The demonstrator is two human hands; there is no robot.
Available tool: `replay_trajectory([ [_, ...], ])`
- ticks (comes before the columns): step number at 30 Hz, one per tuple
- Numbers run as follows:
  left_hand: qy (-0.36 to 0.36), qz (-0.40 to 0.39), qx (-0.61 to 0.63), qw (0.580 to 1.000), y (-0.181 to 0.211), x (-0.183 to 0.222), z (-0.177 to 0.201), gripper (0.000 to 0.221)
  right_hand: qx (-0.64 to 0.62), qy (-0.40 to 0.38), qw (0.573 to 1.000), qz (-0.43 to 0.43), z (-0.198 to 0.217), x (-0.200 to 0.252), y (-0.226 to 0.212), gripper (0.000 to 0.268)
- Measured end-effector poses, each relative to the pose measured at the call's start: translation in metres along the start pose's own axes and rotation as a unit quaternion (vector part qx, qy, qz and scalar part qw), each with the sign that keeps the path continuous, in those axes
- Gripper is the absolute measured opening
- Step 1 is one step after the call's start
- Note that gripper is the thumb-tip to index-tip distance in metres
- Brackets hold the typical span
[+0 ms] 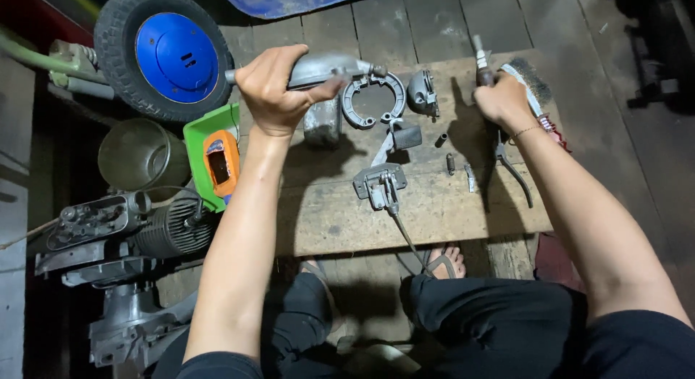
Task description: Inspecting and cleaning motorcycle drum brake components using a wire brush and pliers.
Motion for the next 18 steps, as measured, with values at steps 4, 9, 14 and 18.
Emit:
replay_trajectory([
  [4, -0.014, -0.020, -0.009, 1.000, 0.008, -0.003, -0.004, 0.067, 0.041, -0.102, 0.991, -0.082, -0.027, -0.005, 0.020, 0.019],
  [9, -0.046, 0.064, 0.000, 0.997, -0.015, 0.005, -0.019, 0.060, 0.083, -0.159, 0.977, -0.118, -0.037, 0.015, 0.020, 0.092],
  [14, -0.083, 0.270, -0.012, 0.959, -0.079, 0.035, -0.020, 0.062, 0.089, -0.162, 0.979, -0.091, -0.056, 0.017, 0.020, 0.093],
  [18, -0.187, 0.547, -0.043, 0.815, -0.142, 0.090, -0.028, 0.087, 0.171, -0.105, 0.978, -0.056, -0.053, 0.030, 0.003, 0.098],
])
Point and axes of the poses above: each hand's wrist, its own x-axis away from the middle knuckle, its own z-axis out of the back of the hand, y = z × x, the point moved 9 cm from there along -x, towards the middle knuckle, and after that the axes turned 5 degrees about z, right-handed, at the moved point
